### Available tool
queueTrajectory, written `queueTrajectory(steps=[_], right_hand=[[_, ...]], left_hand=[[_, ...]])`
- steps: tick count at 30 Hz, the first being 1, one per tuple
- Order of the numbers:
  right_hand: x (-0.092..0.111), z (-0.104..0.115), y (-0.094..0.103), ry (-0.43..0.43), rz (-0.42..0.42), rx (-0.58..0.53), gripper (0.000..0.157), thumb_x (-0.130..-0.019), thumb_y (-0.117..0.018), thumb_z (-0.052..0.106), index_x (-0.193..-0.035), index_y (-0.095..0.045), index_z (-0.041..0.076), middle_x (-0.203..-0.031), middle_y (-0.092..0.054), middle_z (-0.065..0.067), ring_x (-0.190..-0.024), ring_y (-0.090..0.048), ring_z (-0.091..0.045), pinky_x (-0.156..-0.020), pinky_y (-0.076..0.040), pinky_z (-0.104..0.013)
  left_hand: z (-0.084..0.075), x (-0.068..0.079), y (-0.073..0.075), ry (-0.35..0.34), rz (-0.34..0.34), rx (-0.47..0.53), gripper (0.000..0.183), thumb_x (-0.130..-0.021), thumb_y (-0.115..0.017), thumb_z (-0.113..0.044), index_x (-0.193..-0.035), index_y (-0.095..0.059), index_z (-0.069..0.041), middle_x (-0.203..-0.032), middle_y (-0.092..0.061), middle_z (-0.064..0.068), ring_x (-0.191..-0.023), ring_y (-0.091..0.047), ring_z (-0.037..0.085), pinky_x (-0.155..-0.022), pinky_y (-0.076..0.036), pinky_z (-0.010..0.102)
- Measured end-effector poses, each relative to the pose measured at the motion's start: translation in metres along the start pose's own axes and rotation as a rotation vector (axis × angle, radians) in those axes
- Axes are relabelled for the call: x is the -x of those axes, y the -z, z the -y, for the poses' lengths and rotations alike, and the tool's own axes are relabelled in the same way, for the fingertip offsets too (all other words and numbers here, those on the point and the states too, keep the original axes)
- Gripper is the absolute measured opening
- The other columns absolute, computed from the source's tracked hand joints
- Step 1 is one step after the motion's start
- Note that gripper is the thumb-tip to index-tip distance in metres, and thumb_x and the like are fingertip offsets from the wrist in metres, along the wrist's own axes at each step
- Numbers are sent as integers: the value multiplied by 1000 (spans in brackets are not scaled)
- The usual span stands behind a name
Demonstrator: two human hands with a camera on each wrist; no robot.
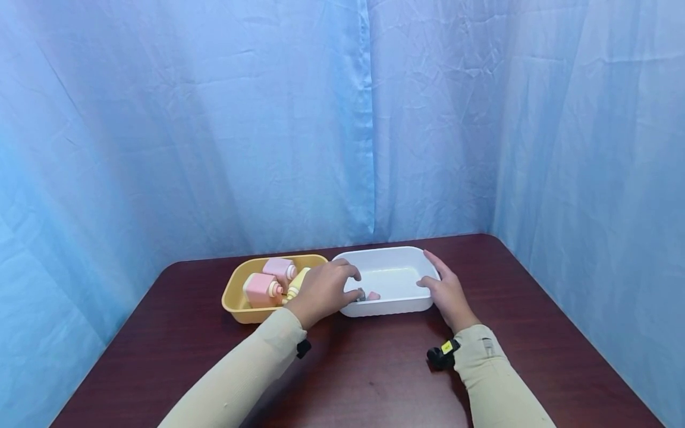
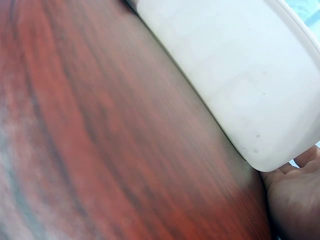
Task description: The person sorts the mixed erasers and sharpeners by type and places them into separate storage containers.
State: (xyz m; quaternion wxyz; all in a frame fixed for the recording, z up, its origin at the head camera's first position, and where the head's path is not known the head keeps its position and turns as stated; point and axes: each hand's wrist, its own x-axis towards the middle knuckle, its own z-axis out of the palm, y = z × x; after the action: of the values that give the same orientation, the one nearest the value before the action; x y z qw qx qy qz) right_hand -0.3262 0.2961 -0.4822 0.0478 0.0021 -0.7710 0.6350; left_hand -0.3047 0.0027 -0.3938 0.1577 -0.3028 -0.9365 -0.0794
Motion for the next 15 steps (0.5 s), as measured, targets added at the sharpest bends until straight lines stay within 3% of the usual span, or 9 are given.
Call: queueTrajectory(steps=[15], right_hand=[[-1, 0, -1, 0, -6, 12, 84, -92, -57, 0, -166, -25, 24, -174, -15, -5, -158, -15, -32, -126, -19, -59]], left_hand=[[14, 29, 18, -9, -46, 16, 29, -88, -80, -44, -109, -79, -23, -103, -73, -3, -80, -63, 11, -64, -54, 28]])
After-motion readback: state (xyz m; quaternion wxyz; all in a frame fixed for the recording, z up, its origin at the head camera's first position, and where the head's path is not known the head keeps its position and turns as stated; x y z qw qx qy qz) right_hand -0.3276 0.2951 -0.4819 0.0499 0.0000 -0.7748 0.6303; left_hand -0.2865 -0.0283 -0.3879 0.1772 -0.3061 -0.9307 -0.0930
